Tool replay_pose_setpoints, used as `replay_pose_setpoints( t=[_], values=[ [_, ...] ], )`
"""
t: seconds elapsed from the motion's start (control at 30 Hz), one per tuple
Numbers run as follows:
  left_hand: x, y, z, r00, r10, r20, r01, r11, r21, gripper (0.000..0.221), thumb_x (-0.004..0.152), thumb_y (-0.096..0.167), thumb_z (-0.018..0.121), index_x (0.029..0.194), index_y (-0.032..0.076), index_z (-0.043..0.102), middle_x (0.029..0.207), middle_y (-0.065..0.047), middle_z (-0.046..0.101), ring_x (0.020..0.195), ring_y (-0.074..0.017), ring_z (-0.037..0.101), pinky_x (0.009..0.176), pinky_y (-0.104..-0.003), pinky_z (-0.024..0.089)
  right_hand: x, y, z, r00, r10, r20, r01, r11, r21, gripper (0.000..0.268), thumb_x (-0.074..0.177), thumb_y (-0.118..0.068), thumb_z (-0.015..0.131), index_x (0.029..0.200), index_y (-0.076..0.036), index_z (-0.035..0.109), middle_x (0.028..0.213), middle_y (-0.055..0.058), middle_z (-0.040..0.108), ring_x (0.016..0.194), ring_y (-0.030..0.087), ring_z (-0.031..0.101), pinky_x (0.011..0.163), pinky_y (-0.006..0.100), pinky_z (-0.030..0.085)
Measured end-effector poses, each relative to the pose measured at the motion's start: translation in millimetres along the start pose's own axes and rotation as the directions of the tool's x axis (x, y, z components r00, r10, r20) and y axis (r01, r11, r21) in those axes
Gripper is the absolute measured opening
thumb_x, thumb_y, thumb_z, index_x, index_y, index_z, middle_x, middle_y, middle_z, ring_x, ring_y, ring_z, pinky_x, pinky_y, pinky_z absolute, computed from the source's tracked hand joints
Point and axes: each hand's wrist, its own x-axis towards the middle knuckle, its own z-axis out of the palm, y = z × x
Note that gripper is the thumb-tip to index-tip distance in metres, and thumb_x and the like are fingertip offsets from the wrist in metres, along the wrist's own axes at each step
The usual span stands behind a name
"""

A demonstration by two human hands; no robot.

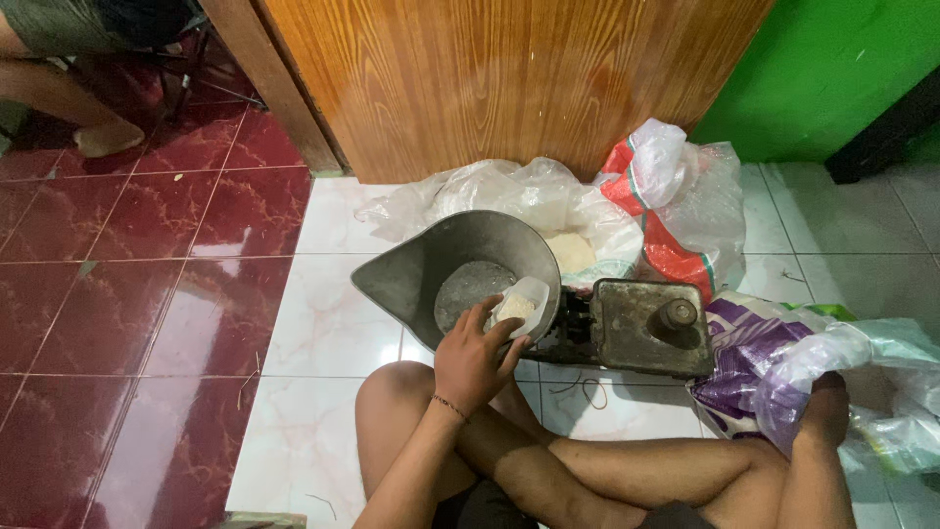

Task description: The person scoops grain from a bag into a small cup and then pours it into a large metal scale funnel, repeating the process.

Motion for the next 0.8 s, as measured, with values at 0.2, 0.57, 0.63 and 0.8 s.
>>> replay_pose_setpoints(
  t=[0.2, 0.57, 0.63, 0.8],
  values=[
    [-0.8, 0.7, -0.4, 1.000, -0.010, 0.018, 0.010, 1.000, -0.002, 0.018, 0.088, 0.037, 0.066, 0.096, 0.021, 0.071, 0.115, -0.006, 0.060, 0.092, -0.0256, 0.067, 0.063, -0.038, 0.060, 4.9, 7.0, 6.3, 0.999, 0.030, 0.013, -0.030, 1.000, -0.003, 0.034, 0.112, -0.020, 0.047, 0.110, 0.006, 0.069, 0.097, 0.035, 0.069, 0.086, 0.055, 0.065, 0.065, 0.061, 0.049],
    [-0.2, -1.6, 2.9, 0.999, 0.012, 0.034, -0.011, 0.999, -0.032, 0.016, 0.090, 0.035, 0.064, 0.097, 0.023, 0.072, 0.116, -0.009, 0.059, 0.091, -0.0300, 0.068, 0.062, -0.042, 0.061, 11.7, 28.8, 24.9, 0.997, 0.060, 0.046, -0.060, 0.998, -0.002, 0.035, 0.114, -0.021, 0.045, 0.110, 0.005, 0.069, 0.097, 0.035, 0.069, 0.086, 0.055, 0.065, 0.064, 0.062, 0.049],
    [-1.4, -1.9, 2.9, 1.000, 0.021, 0.018, -0.021, 1.000, -0.004, 0.015, 0.089, 0.036, 0.065, 0.098, 0.025, 0.071, 0.115, -0.008, 0.058, 0.091, -0.0283, 0.068, 0.062, -0.041, 0.061, 11.2, 31.2, 30.6, 0.996, 0.061, 0.059, -0.062, 0.998, 0.000, 0.036, 0.115, -0.022, 0.045, 0.110, 0.005, 0.069, 0.096, 0.035, 0.069, 0.086, 0.055, 0.065, 0.063, 0.062, 0.049],
    [0.6, 0.0, -3.6, 0.999, 0.039, 0.017, -0.038, 0.999, -0.029, 0.025, 0.088, 0.035, 0.066, 0.111, 0.024, 0.066, 0.114, -0.009, 0.059, 0.089, -0.0281, 0.067, 0.062, -0.040, 0.060, 17.3, 43.3, 43.2, 0.995, 0.067, 0.076, -0.068, 0.998, 0.013, 0.036, 0.115, -0.022, 0.044, 0.110, 0.004, 0.069, 0.096, 0.035, 0.069, 0.085, 0.055, 0.065, 0.062, 0.063, 0.049]
  ],
)
